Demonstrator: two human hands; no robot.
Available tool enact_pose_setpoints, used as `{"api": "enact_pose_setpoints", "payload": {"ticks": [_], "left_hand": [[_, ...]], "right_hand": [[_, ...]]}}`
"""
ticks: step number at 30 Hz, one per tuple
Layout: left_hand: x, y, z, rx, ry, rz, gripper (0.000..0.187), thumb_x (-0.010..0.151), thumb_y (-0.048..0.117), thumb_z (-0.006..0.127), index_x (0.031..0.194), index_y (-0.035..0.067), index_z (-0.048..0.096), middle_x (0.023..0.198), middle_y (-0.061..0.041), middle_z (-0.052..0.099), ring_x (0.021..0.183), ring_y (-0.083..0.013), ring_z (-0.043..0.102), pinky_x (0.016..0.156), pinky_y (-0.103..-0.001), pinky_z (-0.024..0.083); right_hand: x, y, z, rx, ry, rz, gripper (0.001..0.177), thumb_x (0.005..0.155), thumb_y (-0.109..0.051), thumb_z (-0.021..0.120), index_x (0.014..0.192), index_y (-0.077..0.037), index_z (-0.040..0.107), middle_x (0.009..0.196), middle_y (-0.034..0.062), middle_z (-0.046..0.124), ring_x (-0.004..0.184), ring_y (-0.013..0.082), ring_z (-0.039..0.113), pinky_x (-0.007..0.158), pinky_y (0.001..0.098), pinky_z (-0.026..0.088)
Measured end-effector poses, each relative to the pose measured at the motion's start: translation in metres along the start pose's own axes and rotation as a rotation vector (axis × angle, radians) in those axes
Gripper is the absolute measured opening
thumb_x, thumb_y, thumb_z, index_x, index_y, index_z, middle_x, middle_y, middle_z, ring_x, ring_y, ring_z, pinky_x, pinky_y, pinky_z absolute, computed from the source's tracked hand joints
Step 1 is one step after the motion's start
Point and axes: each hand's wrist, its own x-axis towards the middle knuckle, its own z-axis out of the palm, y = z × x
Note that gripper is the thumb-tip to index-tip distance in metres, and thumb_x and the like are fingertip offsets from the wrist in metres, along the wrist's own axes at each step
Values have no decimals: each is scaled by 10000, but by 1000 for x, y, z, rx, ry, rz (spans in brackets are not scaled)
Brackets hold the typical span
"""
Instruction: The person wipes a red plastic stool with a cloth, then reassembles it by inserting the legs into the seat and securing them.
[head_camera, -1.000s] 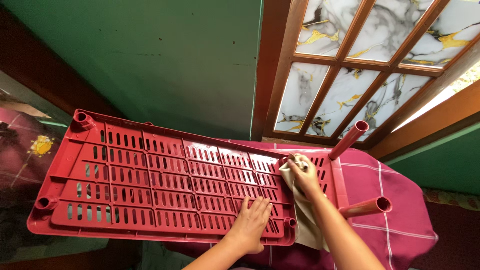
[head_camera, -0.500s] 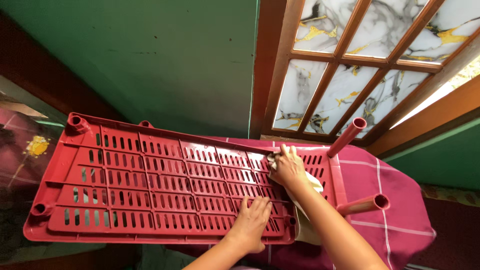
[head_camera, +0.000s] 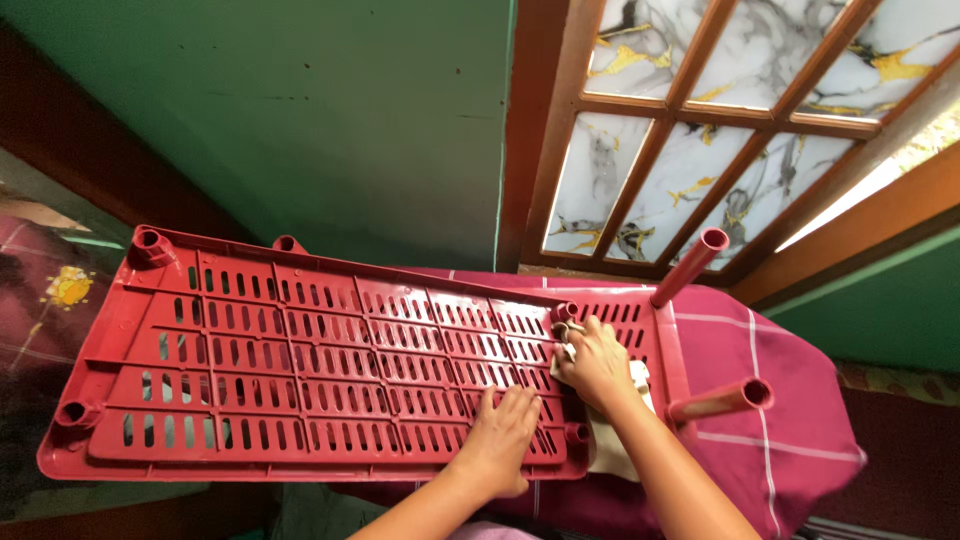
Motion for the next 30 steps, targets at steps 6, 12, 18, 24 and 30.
{"api": "enact_pose_setpoints", "payload": {"ticks": [6, 12, 18, 24, 30], "left_hand": [[1, 1, -3, -5, -5, -21, 1158, 562, 444, 869, 1479, -72, 387, 1517, -206, 382, 1435, -346, 309, 1156, -598, 217], [1, 0, -5, -9, 12, -21, 1164, 555, 432, 871, 1487, -69, 387, 1522, -200, 384, 1434, -335, 319, 1165, -591, 219], [0, 3, -5, -3, -28, -28, 1170, 566, 435, 871, 1494, -74, 372, 1528, -208, 374, 1437, -342, 316, 1173, -586, 220], [0, 2, -8, -7, -31, -30, 1168, 583, 450, 862, 1513, -54, 366, 1555, -202, 354, 1466, -339, 287, 1188, -587, 207], [0, 2, -18, -186, 60, -32, 1176, 624, 600, 846, 1507, 2, 350, 1535, -232, 330, 1468, -377, 234, 1170, -615, 140]], "right_hand": [[27, 40, 36, 152, -60, 68, 367, 895, -398, 667, 1110, -113, 756, 1176, 150, 626, 1086, 339, 635, 928, 464, 519], [29, 62, 49, 557, -91, 124, 447, 889, -382, 691, 1190, -51, 688, 1196, 165, 707, 1065, 326, 717, 932, 425, 557], [-35, 23, 16, 118, -78, -87, 347, 901, -368, 664, 1151, -149, 764, 1025, 117, 646, 967, 316, 664, 847, 445, 540], [-38, 23, -11, 342, -121, -23, 334, 880, -330, 689, 1136, -129, 767, 1041, 98, 635, 940, 301, 684, 831, 439, 551], [-65, 21, -36, 505, 222, -180, 228, 832, -207, 731, 1019, -78, 738, 984, 76, 677, 872, 285, 719, 765, 404, 571]]}}
